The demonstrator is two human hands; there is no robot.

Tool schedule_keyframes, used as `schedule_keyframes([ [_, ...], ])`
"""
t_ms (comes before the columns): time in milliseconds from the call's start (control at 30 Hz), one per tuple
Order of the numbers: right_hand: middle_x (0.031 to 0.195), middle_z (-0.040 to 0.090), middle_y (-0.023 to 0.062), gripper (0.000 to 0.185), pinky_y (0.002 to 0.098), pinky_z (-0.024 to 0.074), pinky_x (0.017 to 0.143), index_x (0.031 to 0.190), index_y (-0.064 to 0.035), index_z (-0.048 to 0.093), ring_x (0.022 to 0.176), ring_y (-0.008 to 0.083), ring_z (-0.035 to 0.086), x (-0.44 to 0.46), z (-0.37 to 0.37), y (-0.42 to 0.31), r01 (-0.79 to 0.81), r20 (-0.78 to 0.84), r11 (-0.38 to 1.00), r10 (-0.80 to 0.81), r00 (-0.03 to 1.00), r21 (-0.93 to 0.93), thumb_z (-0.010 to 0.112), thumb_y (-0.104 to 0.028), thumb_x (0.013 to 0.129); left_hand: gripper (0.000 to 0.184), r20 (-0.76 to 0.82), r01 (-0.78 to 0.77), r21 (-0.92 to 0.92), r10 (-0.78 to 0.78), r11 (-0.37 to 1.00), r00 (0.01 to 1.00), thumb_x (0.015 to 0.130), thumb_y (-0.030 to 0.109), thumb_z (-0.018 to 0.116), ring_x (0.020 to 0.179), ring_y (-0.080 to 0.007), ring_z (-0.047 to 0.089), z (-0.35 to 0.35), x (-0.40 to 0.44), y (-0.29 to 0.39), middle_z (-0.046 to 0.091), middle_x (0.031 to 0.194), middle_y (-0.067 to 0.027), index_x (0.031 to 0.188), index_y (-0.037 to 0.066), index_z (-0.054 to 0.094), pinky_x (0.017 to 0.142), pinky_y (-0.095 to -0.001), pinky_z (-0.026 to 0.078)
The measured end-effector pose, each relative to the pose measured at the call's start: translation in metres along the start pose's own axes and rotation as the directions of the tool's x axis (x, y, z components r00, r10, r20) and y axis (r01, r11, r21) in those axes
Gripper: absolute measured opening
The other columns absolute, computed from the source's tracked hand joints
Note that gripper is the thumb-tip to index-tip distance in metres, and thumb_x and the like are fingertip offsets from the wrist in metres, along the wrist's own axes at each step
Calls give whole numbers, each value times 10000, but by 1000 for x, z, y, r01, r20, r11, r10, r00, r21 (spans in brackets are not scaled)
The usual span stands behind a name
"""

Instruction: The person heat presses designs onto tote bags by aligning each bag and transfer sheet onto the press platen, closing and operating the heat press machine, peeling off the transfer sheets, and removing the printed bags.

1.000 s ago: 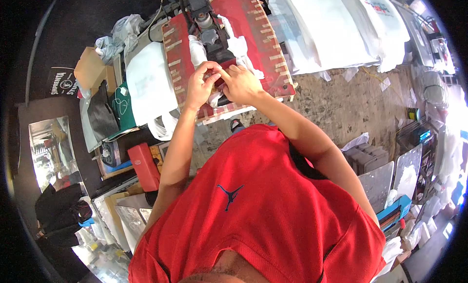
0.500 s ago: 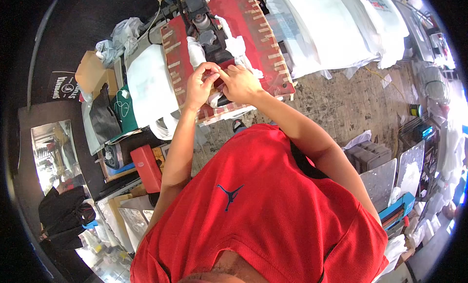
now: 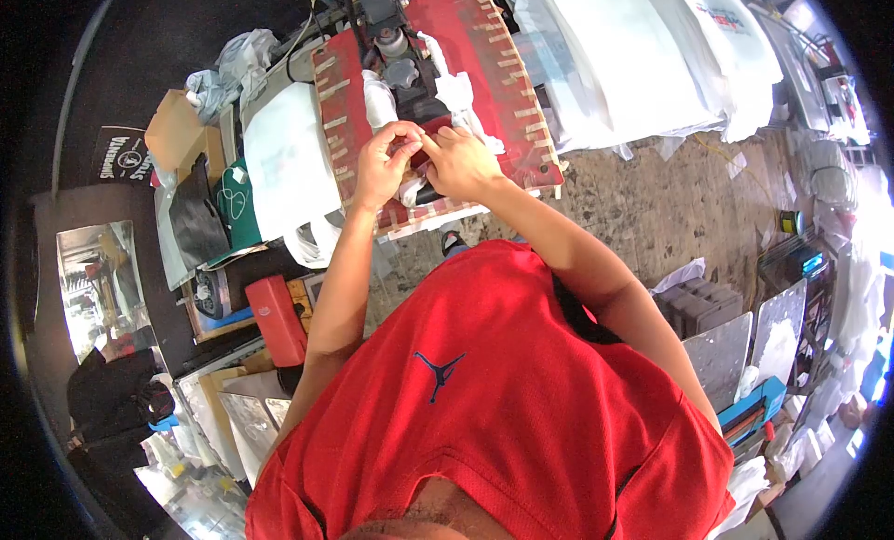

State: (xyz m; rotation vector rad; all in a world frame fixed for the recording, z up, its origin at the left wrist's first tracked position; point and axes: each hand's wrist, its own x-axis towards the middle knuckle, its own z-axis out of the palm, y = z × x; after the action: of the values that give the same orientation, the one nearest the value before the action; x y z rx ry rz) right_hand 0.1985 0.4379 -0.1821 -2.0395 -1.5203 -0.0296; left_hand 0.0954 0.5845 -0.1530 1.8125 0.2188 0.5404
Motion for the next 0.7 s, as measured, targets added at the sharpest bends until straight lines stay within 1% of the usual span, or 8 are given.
schedule_keyframes([
  [33,930,639,118,468,446,506,858,1270,-48,607,928,314,620,0,-1,-1,-1,2,1000,1,1000,3,637,-190,825,122,-4,0,0,0,1000,1000,902,-29,709,880,-105,655,-1,0,-1,699,994,-29,1010,14,671,789,-275,541],
  [100,934,638,119,451,446,507,862,1256,-55,611,930,314,622,0,-3,-3,-7,4,1000,7,1000,6,637,-190,826,130,46,121,-39,-119,992,992,957,16,684,978,-109,642,-5,-2,-2,688,1081,-26,1086,19,669,896,-271,523],
  [233,937,638,118,392,448,509,863,1205,-90,630,930,308,626,0,1,-2,-5,-15,1000,5,1000,-1,640,-191,827,128,63,107,-132,-99,986,993,987,58,670,960,-91,633,-10,4,-5,687,1067,-18,1107,15,660,891,-255,511],
  [333,926,638,99,368,448,511,856,1186,-122,642,921,295,625,1,0,-1,28,-26,999,-29,999,-18,642,-181,823,115,146,126,-77,-113,989,983,996,79,664,942,-83,626,-19,8,-3,689,1048,-11,1091,14,670,875,-247,505],
  [400,915,638,85,358,443,511,854,1175,-127,649,918,287,625,1,-3,-3,46,-42,999,-47,998,-21,643,-175,821,96,228,247,-10,-238,969,944,984,64,670,940,-79,624,-24,12,1,687,1030,-3,1064,10,677,862,-247,504],
  [533,885,637,50,332,427,510,852,1146,-136,663,912,265,622,0,0,-1,92,-66,995,-94,993,-33,644,-157,814,71,298,272,79,-283,959,912,968,47,679,930,-76,618,-30,21,7,683,1007,2,1027,9,676,859,-254,506],
  [600,882,637,46,329,423,509,853,1141,-138,667,915,260,622,-1,1,2,109,-70,994,-111,991,-31,645,-152,813,29,325,264,50,-266,963,908,939,38,687,811,-60,600,-31,25,6,676,886,23,964,24,682,743,-250,496],
  [700,877,636,41,323,418,506,855,1131,-140,674,921,252,621,-1,3,3,136,-79,990,-137,987,-25,648,-142,809,23,418,327,61,-321,943,850,945,14,676,886,-63,589,-36,33,4,657,938,20,965,12,665,801,-259,502],
])
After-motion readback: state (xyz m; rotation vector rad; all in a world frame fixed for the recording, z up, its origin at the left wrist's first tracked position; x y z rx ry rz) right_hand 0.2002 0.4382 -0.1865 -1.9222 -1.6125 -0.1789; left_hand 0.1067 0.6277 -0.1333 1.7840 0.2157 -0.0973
